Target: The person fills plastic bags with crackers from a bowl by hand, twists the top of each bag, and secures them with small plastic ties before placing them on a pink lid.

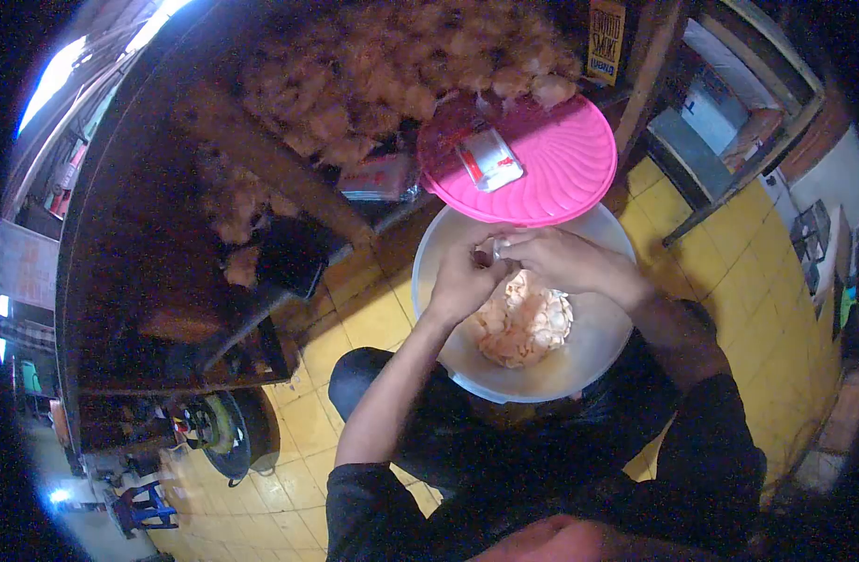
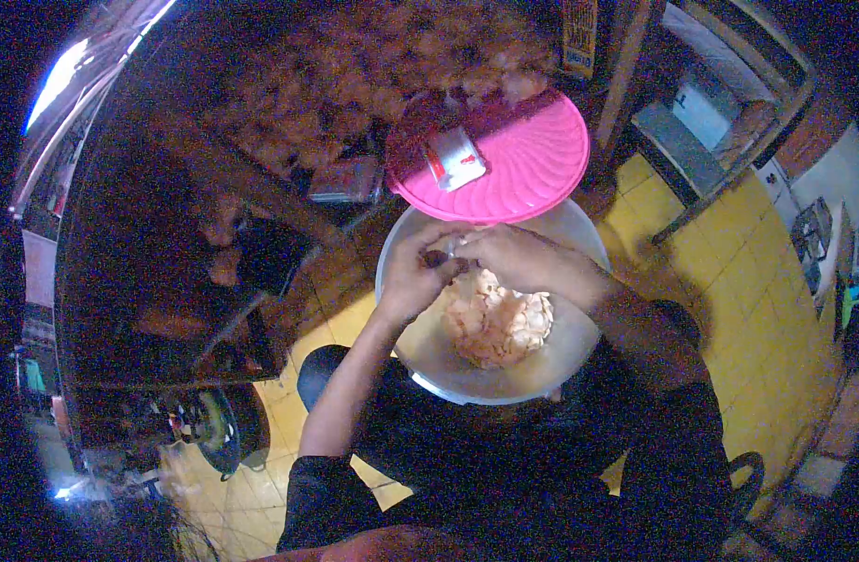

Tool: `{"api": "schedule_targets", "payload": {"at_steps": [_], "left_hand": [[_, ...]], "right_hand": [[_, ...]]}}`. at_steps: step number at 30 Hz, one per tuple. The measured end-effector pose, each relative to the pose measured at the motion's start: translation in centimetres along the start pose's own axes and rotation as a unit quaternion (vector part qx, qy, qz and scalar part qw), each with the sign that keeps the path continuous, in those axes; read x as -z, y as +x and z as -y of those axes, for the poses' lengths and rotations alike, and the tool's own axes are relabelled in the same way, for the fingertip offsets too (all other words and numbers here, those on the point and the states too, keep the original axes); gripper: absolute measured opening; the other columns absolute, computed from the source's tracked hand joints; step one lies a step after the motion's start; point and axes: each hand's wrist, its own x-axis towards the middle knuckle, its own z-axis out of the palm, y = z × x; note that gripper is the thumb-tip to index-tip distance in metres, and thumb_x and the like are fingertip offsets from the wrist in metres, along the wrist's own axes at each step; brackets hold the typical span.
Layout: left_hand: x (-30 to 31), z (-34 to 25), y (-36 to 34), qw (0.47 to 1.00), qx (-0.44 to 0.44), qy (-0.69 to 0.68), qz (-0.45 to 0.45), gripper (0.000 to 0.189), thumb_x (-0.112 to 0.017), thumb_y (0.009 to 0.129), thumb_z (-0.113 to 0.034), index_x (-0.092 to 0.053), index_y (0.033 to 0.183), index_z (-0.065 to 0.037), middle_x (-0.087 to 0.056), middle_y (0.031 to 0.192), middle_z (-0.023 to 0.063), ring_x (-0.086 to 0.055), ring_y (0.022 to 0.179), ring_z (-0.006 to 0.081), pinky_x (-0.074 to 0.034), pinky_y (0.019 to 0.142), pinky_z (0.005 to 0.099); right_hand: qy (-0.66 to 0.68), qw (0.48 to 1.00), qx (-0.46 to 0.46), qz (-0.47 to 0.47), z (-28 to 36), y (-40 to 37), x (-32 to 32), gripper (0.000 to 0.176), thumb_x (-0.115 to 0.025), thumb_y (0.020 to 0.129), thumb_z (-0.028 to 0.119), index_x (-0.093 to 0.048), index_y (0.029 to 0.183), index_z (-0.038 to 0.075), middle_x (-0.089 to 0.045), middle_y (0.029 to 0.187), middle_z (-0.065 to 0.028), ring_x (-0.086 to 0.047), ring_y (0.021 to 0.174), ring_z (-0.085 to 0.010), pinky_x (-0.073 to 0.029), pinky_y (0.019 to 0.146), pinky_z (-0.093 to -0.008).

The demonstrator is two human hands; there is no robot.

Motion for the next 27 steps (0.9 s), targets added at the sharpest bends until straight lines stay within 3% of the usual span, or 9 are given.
{"api": "schedule_targets", "payload": {"at_steps": [5,8,11,13,16,20,23,25,27], "left_hand": [[0.6,1.1,0.0,0.993,-0.001,0.112,0.021,0.029,-0.057,0.085,0.003,-0.062,0.114,0.001,-0.064,0.107,0.009,-0.067,0.074,0.0167,-0.054,0.064,0.0274],[1.2,0.8,0.1,0.992,0.048,0.114,-0.028,0.026,-0.056,0.086,0.002,-0.063,0.11,0.001,-0.066,0.099,0.009,-0.066,0.072,0.0156,-0.054,0.063,0.0268],[1.2,-0.4,0.1,0.995,0.098,0.011,0.009,0.025,-0.056,0.084,0.003,-0.065,0.108,0.0,-0.068,0.093,0.0101,-0.065,0.07,0.0147,-0.053,0.063,0.0281],[1.2,-0.9,-0.1,0.981,0.004,0.182,-0.062,0.025,-0.057,0.081,0.003,-0.066,0.104,-0.001,-0.069,0.086,0.0111,-0.065,0.069,0.0126,-0.052,0.062,0.0282],[1.2,0.0,0.4,0.938,-0.158,0.281,-0.125,0.025,-0.056,0.079,0.003,-0.067,0.101,-0.001,-0.068,0.086,0.0126,-0.065,0.07,0.0119,-0.051,0.061,0.0282],[1.3,-0.2,0.4,0.951,-0.151,0.254,-0.093,0.027,-0.059,0.08,0.001,-0.065,0.106,-0.002,-0.067,0.082,0.0096,-0.064,0.071,0.0157,-0.051,0.062,0.0297],[1.5,-0.9,0.2,0.999,0.009,0.028,-0.015,0.037,-0.064,0.082,-0.006,-0.059,0.119,-0.003,-0.065,0.096,0.0077,-0.063,0.085,0.0181,-0.051,0.075,0.0318],[1.4,-1.4,0.4,0.981,-0.156,0.11,0.018,0.047,-0.068,0.084,-0.014,-0.052,0.127,-0.005,-0.059,0.112,0.0072,-0.057,0.101,0.0171,-0.046,0.088,0.0327],[0.7,-1.4,-0.2,0.987,-0.132,0.055,0.075,0.043,-0.066,0.089,-0.02,-0.052,0.127,-0.005,-0.052,0.125,0.0077,-0.05,0.11,0.0146,-0.042,0.093,0.0312]], "right_hand": [[0.096,0.994,-0.033,0.044,1.5,-0.4,2.6,0.015,-0.061,0.083,0.008,-0.064,0.097,0.002,-0.066,0.083,-0.0192,-0.067,0.081,-0.0325,-0.052,0.072,-0.0408],[0.137,0.979,-0.14,-0.048,1.2,-0.4,2.5,0.017,-0.063,0.082,0.006,-0.065,0.098,0.0,-0.067,0.083,-0.0183,-0.067,0.073,-0.0281,-0.052,0.069,-0.0377],[-0.074,0.99,-0.12,-0.027,0.6,-0.5,0.7,0.017,-0.059,0.082,0.003,-0.066,0.097,0.002,-0.066,0.098,-0.02,-0.065,0.089,-0.032,-0.051,0.076,-0.0399],[-0.046,0.988,-0.144,-0.015,0.4,-0.1,0.5,0.021,-0.057,0.081,0.001,-0.064,0.1,0.002,-0.066,0.104,-0.0194,-0.063,0.096,-0.0342,-0.05,0.082,-0.0412],[0.011,0.992,-0.014,-0.123,0.5,0.3,0.1,0.022,-0.063,0.082,0.012,-0.063,0.102,0.001,-0.065,0.093,-0.0232,-0.064,0.088,-0.0393,-0.051,0.076,-0.0475],[0.062,0.99,-0.07,-0.108,1.3,-0.2,-0.1,0.024,-0.062,0.086,0.016,-0.061,0.104,-0.001,-0.065,0.094,-0.0249,-0.064,0.092,-0.0404,-0.051,0.076,-0.0488],[0.048,0.994,-0.077,-0.067,2.9,-0.3,1.8,0.024,-0.06,0.09,0.018,-0.059,0.104,-0.002,-0.065,0.097,-0.0235,-0.065,0.092,-0.038,-0.052,0.075,-0.0454],[0.042,0.992,-0.116,-0.037,2.6,0.0,2.0,0.024,-0.058,0.092,0.018,-0.058,0.104,-0.003,-0.066,0.099,-0.0212,-0.067,0.09,-0.035,-0.053,0.075,-0.0421],[0.366,0.917,-0.137,-0.075,1.8,0.3,1.4,0.022,-0.056,0.094,0.012,-0.057,0.112,-0.001,-0.065,0.102,-0.0087,-0.063,0.095,-0.0174,-0.05,0.081,-0.0317]]}}
